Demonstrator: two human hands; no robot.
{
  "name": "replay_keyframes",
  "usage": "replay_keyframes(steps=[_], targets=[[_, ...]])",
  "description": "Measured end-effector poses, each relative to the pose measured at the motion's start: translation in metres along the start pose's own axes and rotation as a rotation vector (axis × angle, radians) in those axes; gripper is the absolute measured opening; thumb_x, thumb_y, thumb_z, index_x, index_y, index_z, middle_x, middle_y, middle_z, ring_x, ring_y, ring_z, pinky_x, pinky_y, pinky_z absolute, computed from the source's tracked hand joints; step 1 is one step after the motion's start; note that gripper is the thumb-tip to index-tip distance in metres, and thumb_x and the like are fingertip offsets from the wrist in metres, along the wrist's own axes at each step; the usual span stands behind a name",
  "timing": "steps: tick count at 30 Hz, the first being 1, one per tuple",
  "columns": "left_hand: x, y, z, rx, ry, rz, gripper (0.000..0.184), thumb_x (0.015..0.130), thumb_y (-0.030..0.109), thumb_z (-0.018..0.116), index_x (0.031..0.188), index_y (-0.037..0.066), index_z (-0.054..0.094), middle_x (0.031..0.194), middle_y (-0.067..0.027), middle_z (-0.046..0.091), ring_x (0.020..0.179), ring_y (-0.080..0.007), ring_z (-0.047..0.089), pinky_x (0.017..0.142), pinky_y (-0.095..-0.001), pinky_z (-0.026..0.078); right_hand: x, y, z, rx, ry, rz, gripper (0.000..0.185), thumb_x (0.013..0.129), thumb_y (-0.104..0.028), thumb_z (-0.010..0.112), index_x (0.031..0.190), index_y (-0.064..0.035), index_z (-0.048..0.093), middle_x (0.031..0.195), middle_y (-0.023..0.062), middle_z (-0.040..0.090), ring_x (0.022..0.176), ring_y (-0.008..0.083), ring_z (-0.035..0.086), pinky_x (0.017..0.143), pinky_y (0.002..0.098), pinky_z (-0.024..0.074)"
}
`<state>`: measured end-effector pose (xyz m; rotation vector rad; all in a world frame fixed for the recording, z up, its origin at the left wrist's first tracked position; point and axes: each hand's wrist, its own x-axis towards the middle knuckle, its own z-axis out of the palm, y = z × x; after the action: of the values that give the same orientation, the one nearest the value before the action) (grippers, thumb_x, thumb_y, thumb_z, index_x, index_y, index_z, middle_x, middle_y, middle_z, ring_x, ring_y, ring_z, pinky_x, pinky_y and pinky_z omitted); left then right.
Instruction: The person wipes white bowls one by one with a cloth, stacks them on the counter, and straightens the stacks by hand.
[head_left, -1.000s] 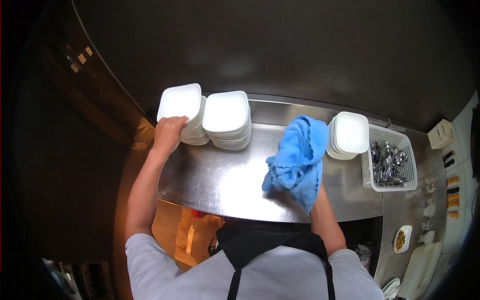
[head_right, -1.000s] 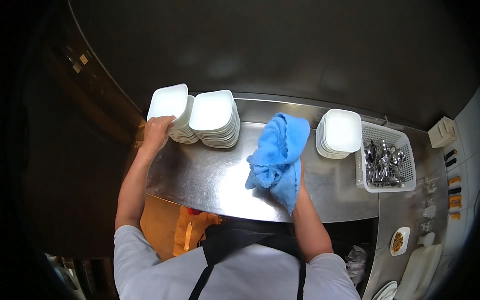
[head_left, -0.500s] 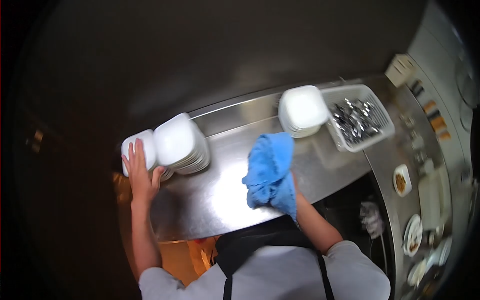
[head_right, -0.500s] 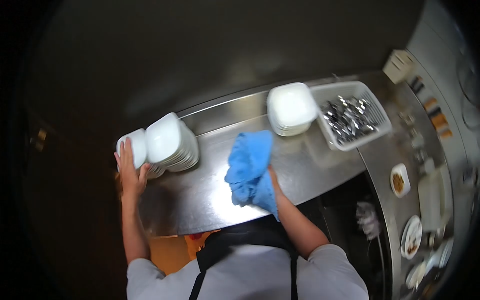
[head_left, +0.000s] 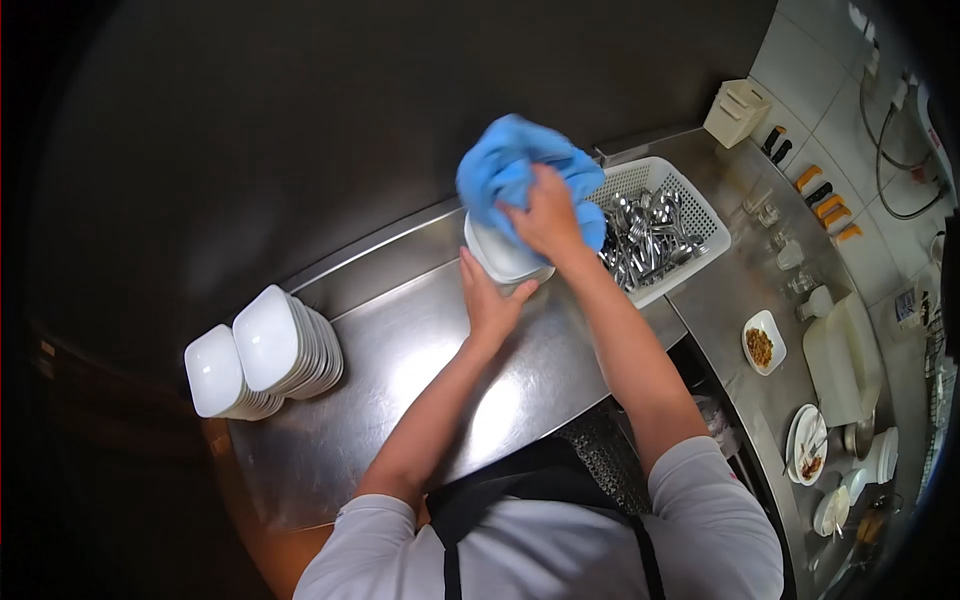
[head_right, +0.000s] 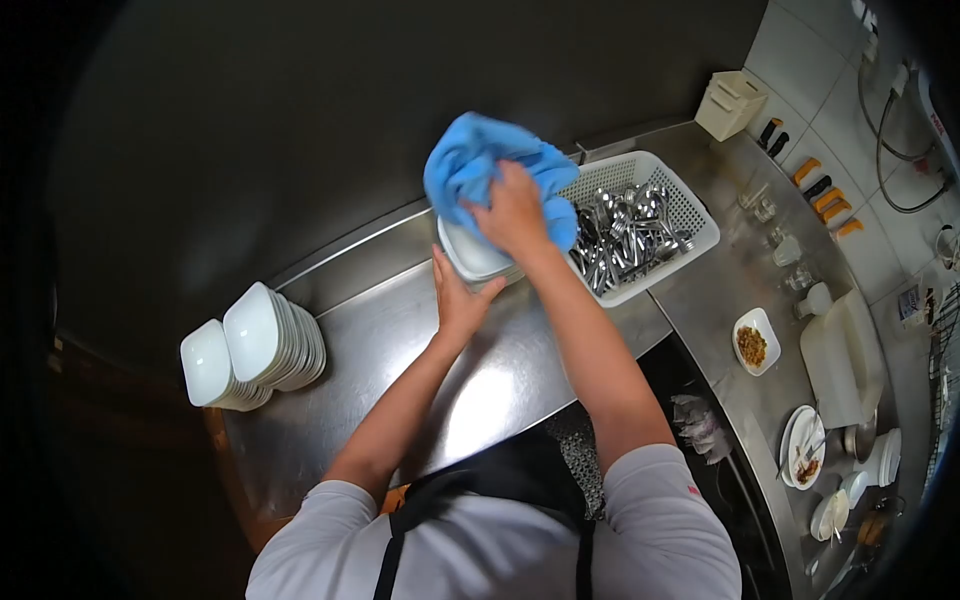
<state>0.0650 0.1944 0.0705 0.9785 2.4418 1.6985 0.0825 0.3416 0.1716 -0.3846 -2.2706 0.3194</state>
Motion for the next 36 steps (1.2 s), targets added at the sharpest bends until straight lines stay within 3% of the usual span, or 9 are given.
replay_keyframes(steps=[2,9,12,16,20,23,27,29,36], targets=[[0.017,-0.003,0.026,-0.014,0.087,0.078,0.108,0.078,0.03,0.081,0.15,-0.013,0.013,0.154,-0.0358,0.021,0.144,-0.048,0.023,0.12,-0.045,0.022,-0.041,0.043,0.068,-0.28,-0.048,-0.254,0.063,0.09,-0.054,0.061,0.113,0.0047,0.067,0.14,0.0299,0.048,0.134,0.0449,0.04,0.11,0.0526,0.0318],[0.02,-0.013,0.039,-0.01,0.075,0.07,0.039,0.077,0.021,0.076,0.107,-0.002,0.066,0.106,-0.0245,0.064,0.104,-0.0423,0.058,0.098,-0.0494,0.04,-0.045,-0.008,0.018,0.252,-0.63,0.238,0.062,0.088,-0.056,0.061,0.099,0.0045,0.071,0.123,0.0292,0.06,0.116,0.0429,0.057,0.098,0.0503,0.0435],[0.02,0.012,0.024,-0.055,0.062,-0.052,0.052,0.077,0.02,0.077,0.12,-0.003,0.058,0.118,-0.0255,0.059,0.107,-0.044,0.054,0.097,-0.0479,0.04,-0.021,-0.002,-0.001,0.534,-0.688,0.332,0.052,0.082,-0.049,0.07,0.097,0.0006,0.071,0.096,0.0243,0.068,0.087,0.0427,0.066,0.078,0.0488,0.0525],[0.015,-0.005,0.03,-0.033,0.097,-0.02,0.071,0.08,0.024,0.076,0.136,-0.006,0.044,0.135,-0.0261,0.051,0.123,-0.0447,0.049,0.106,-0.0462,0.038,-0.006,0.014,-0.006,0.251,-0.336,0.049,0.055,0.085,-0.047,0.065,0.1,0.0064,0.069,0.123,0.0286,0.061,0.118,0.0383,0.058,0.1,0.0474,0.043],[0.025,-0.026,0.03,0.171,-0.03,0.209,0.088,0.078,0.029,0.078,0.148,-0.002,0.033,0.147,-0.0285,0.039,0.132,-0.0493,0.039,0.107,-0.0564,0.032,-0.052,0.027,0.054,-0.012,-0.238,-0.213,0.07,0.085,-0.057,0.059,0.11,0.0078,0.066,0.118,0.0265,0.061,0.121,0.0402,0.051,0.106,0.0536,0.0313],[0.012,-0.036,0.034,0.271,-0.064,0.101,0.087,0.079,0.035,0.075,0.147,-0.001,0.035,0.149,-0.0288,0.036,0.136,-0.0497,0.033,0.111,-0.0637,0.023,-0.035,-0.01,0.01,0.173,-0.703,0.092,0.078,0.08,-0.068,0.064,0.101,0.0068,0.068,0.126,0.0294,0.059,0.125,0.0382,0.051,0.107,0.0493,0.0332],[0.015,-0.03,0.026,0.359,-0.016,0.051,0.087,0.081,0.042,0.072,0.146,-0.003,0.037,0.151,-0.029,0.034,0.141,-0.0492,0.026,0.111,-0.0715,0.016,-0.033,0.016,0.027,0.678,-0.708,0.396,0.063,0.084,-0.052,0.072,0.109,0.0049,0.067,0.101,0.0219,0.071,0.093,0.0338,0.069,0.086,0.0407,0.0518],[0.006,-0.015,0.022,0.409,0.209,0.162,0.087,0.082,0.046,0.07,0.146,-0.004,0.037,0.152,-0.0292,0.032,0.142,-0.0488,0.026,0.11,-0.0736,0.015,-0.033,0.023,0.008,1.262,-0.348,0.688,0.046,0.092,-0.037,0.07,0.114,0.0032,0.067,0.1,0.0105,0.071,0.088,0.0181,0.066,0.081,0.0336,0.0525],[0.039,0.036,-0.005,0.944,-0.52,0.45,0.035,0.1,0.033,0.052,0.119,0.005,0.061,0.12,-0.0102,0.063,0.124,-0.0281,0.053,0.11,-0.0742,0.019,-0.038,0.042,-0.118,1.499,0.451,0.731,0.064,0.099,-0.036,0.062,0.145,0.0031,0.039,0.139,0.0144,0.052,0.125,0.0245,0.053,0.107,0.0379,0.0411]])
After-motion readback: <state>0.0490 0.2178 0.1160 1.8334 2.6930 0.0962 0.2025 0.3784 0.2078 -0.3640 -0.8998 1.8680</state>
